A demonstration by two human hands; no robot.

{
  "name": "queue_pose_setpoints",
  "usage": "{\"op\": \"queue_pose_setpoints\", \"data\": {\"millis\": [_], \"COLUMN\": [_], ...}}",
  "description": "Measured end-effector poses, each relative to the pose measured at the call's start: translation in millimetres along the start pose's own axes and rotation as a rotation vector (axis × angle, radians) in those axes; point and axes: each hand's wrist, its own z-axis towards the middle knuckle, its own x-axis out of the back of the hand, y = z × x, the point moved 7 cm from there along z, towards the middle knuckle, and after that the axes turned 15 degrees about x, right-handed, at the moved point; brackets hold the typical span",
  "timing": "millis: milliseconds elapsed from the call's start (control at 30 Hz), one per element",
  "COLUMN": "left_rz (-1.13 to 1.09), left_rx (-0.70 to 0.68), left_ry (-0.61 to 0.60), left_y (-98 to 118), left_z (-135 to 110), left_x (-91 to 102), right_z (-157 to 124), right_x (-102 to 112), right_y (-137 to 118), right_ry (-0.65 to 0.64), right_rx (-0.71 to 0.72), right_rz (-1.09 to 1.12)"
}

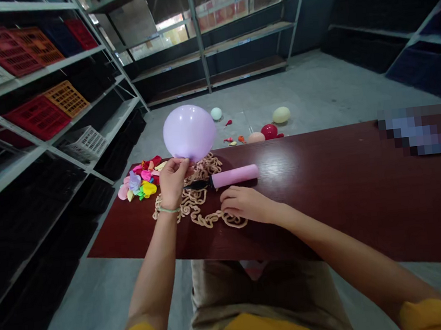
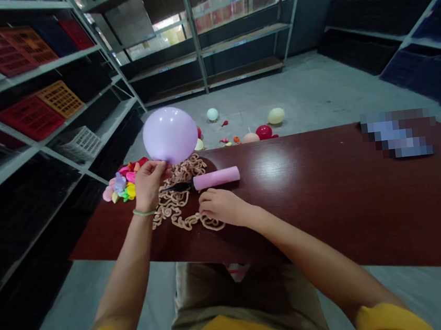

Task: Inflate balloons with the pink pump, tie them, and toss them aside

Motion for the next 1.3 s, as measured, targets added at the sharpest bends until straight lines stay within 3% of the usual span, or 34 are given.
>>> {"op": "queue_pose_setpoints", "data": {"millis": [100,167,300,433,600,833,1000,1133,1300], "left_rz": [-0.055,-0.096,-0.182,-0.207,-0.185,-0.172,-0.18,-0.092,0.212], "left_rx": [0.01,0.024,0.038,0.034,0.041,0.05,0.078,0.012,-0.167], "left_ry": [-0.053,-0.087,-0.149,-0.191,-0.247,-0.208,-0.232,-0.237,-0.058], "left_y": [-4,-7,-19,-37,-51,-52,-54,-51,-44], "left_z": [4,8,15,12,-1,-3,-9,-22,-32], "left_x": [-16.1,-29.6,-58.0,-76.5,-81.2,-76.7,-82.3,-89.7,-88.7], "right_z": [-5,-10,-19,-24,-34,-33,-34,-33,-28], "right_x": [20,26,29,30,34,41,42,44,50], "right_y": [14,24,38,44,53,51,56,54,45], "right_ry": [0.198,0.246,0.357,0.521,0.678,0.728,0.724,0.648,0.584], "right_rx": [-0.138,-0.258,-0.462,-0.555,-0.682,-0.699,-0.702,-0.616,-0.565], "right_rz": [0.128,0.202,0.477,0.746,0.873,0.97,0.851,0.555,0.292]}}
